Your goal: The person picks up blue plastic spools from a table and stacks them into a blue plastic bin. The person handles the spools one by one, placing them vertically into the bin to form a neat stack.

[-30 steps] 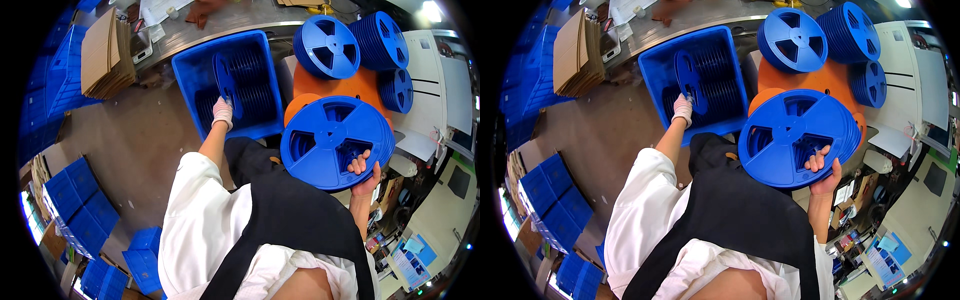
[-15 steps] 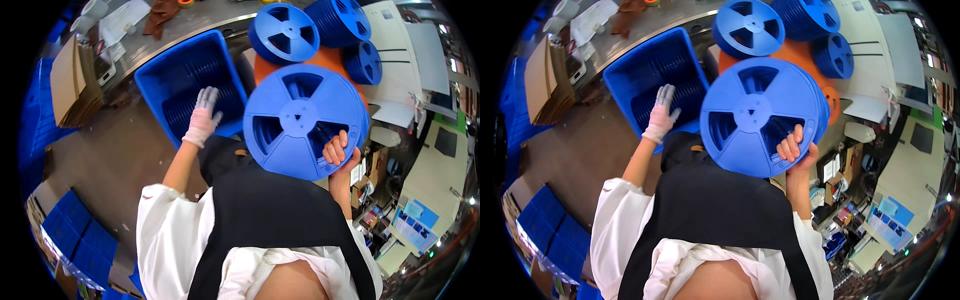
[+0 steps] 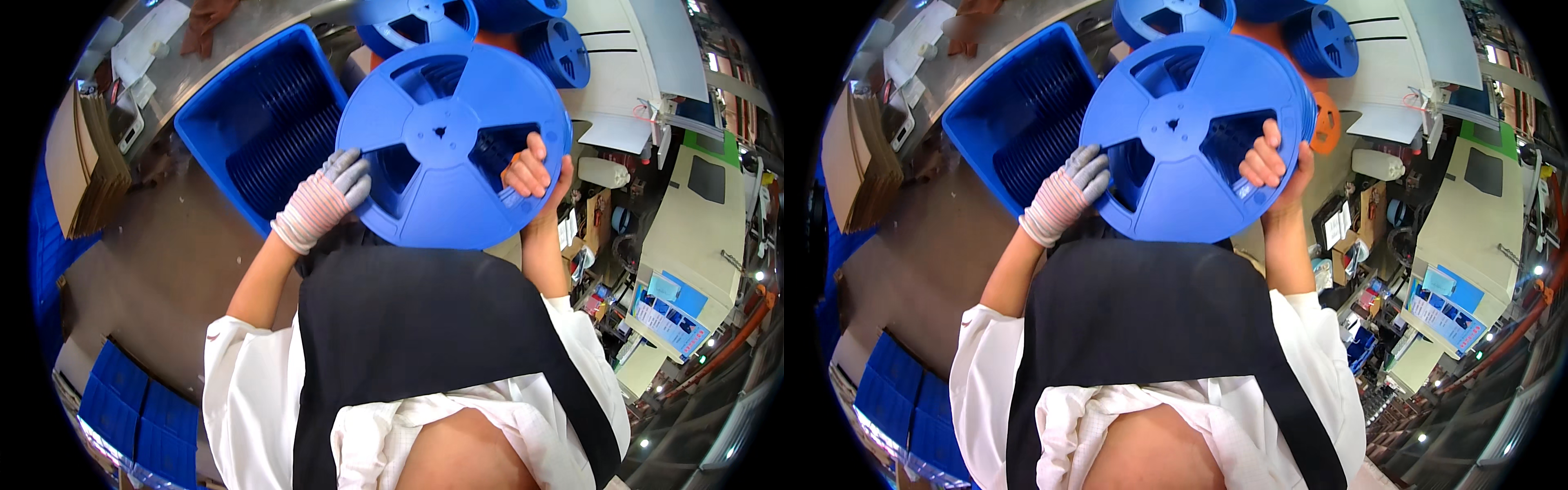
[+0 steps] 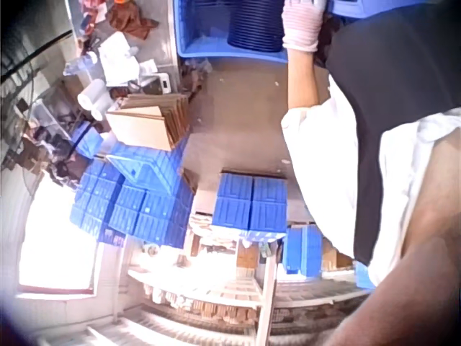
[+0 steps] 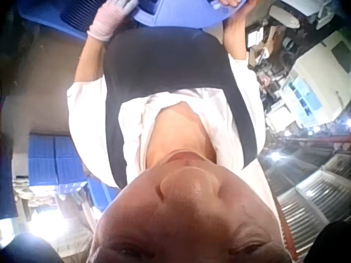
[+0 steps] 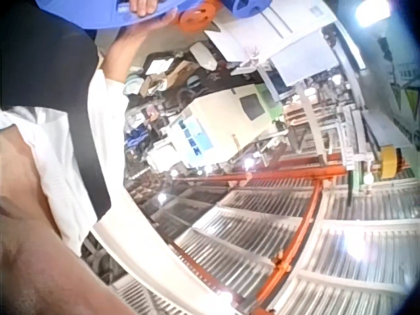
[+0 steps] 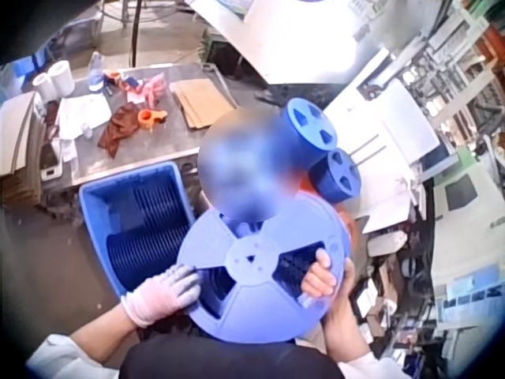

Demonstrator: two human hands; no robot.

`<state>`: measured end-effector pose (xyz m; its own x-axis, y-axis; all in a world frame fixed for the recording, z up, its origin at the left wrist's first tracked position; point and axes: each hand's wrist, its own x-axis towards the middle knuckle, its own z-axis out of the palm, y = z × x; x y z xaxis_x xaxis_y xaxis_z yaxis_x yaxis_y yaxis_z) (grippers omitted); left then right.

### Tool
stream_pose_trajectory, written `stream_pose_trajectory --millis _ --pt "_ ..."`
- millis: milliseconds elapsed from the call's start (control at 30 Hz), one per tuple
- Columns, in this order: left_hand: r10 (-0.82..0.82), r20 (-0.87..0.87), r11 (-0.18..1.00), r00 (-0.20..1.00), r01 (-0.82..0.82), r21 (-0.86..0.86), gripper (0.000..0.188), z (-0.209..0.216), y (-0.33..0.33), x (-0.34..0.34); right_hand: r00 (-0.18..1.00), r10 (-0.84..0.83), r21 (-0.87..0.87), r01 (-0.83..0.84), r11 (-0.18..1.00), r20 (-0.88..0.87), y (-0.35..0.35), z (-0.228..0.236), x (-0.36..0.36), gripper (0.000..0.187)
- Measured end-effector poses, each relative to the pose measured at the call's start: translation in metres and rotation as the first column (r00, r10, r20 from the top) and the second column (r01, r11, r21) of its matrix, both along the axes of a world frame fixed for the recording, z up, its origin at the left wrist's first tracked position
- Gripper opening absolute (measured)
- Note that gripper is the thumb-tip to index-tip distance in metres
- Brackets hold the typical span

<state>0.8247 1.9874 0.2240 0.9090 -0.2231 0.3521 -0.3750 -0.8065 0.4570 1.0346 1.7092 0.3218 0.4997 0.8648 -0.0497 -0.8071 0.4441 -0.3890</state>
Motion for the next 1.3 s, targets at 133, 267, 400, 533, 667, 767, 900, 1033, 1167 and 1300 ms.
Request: stream_pose_trajectory --millis 133,267,400,533,667,767,900,1033,1167,1300 --pt "0.044 -0.085 0.984 0.995 -0.058 -0.169 0.044 0.001 -0.001 -0.013 0.993 -0.102 -0.244 0.112 0.963 0.054 0.007 0.007 -0.002 0.053" --pt "0.079 -0.355 0.660 0.932 -0.316 -0.681 0.037 -0.010 0.001 -0.039 0.986 -0.041 -0.427 0.108 0.898 0.163 0.003 0.004 0.001 0.055" --pt "-0.085 -0.473 -0.018 0.877 -0.476 -0.879 0.031 0.001 0.009 -0.058 0.992 -0.063 -0.430 0.104 0.897 0.108 0.006 -0.001 -0.012 0.048" --pt "-0.086 -0.475 -0.386 0.876 -0.468 -0.795 0.026 -0.010 0.016 -0.080 0.994 -0.099 -0.389 0.109 0.915 0.044 0.000 -0.004 -0.013 0.040" --pt "-0.083 -0.546 -0.523 0.834 -0.503 -0.688 0.028 -0.022 0.016 -0.093 0.995 -0.094 -0.382 0.096 0.919 0.024 0.002 -0.003 -0.011 0.039" --pt "-0.012 -0.609 -0.554 0.793 -0.512 -0.656 0.029 -0.025 0.016 -0.097 0.996 -0.084 -0.381 0.084 0.921 0.017 0.001 -0.005 -0.008 0.039" --pt "0.208 -0.804 -0.434 0.557 -0.685 -0.586 0.024 -0.054 0.030 -0.097 0.996 -0.090 -0.404 0.090 0.910 0.018 0.001 -0.006 -0.008 0.037" --pt "0.377 -0.897 -0.295 0.232 -0.888 -0.353 0.022 -0.130 0.057 -0.087 0.996 -0.087 -0.428 0.092 0.899 0.030 0.003 -0.007 -0.006 0.036" --pt "0.455 -0.887 -0.329 0.082 -0.910 -0.252 0.015 -0.183 0.082 -0.055 0.995 -0.084 -0.461 0.095 0.882 0.044 0.001 -0.006 -0.005 0.035" --pt "0.587 -0.809 -0.138 0.030 -0.981 -0.137 0.019 -0.299 0.104 -0.054 0.995 -0.080 -0.493 0.096 0.865 0.053 0.002 -0.003 -0.005 0.036"
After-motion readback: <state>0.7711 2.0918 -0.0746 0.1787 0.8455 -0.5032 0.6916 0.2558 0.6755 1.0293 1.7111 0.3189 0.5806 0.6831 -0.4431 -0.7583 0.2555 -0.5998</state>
